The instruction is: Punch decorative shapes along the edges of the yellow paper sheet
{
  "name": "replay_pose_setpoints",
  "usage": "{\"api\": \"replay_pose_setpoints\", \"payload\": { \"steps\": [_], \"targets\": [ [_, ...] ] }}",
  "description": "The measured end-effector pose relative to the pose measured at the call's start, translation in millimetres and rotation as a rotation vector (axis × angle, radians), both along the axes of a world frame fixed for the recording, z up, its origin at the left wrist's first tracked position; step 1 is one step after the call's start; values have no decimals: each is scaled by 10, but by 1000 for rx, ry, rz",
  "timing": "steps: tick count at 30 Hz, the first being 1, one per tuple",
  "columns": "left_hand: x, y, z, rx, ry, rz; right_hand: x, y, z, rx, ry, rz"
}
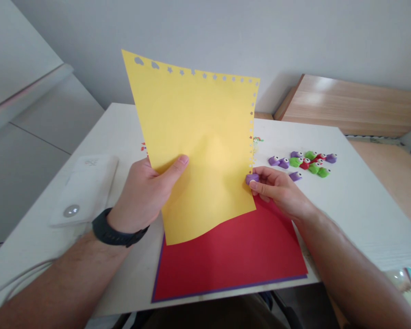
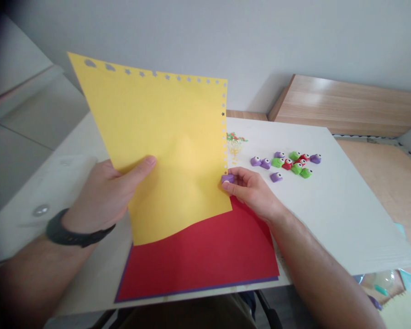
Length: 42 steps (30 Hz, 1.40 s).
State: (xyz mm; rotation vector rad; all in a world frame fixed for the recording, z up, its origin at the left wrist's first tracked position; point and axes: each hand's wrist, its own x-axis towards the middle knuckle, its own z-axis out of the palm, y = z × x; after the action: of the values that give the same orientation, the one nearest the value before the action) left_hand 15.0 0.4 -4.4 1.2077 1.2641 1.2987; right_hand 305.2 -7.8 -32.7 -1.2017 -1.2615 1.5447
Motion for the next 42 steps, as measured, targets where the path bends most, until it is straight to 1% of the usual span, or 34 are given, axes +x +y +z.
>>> {"api": "replay_pose_setpoints", "payload": {
  "steps": [5,10,18,27,35,42],
  "targets": [
    [-3,0,9,-7,1,0,-5,4,23,-4,-27,-18],
    [-5,-2,-3,3,3,-4,11,4,3,-6,-65,2],
    [3,-6,12,1,0,3,5,3,-6,-16,-57,21],
    [-7,-11,-10,3,12,-7,-15,5,4,-15,-63,2],
    [-4,-15,10,-7,13,-6,-43,0,45,-18,-91,-12],
    [-28,-4,-23,10,40,-11,-51,-11,14,-18,-80,-20]
  ]
}}
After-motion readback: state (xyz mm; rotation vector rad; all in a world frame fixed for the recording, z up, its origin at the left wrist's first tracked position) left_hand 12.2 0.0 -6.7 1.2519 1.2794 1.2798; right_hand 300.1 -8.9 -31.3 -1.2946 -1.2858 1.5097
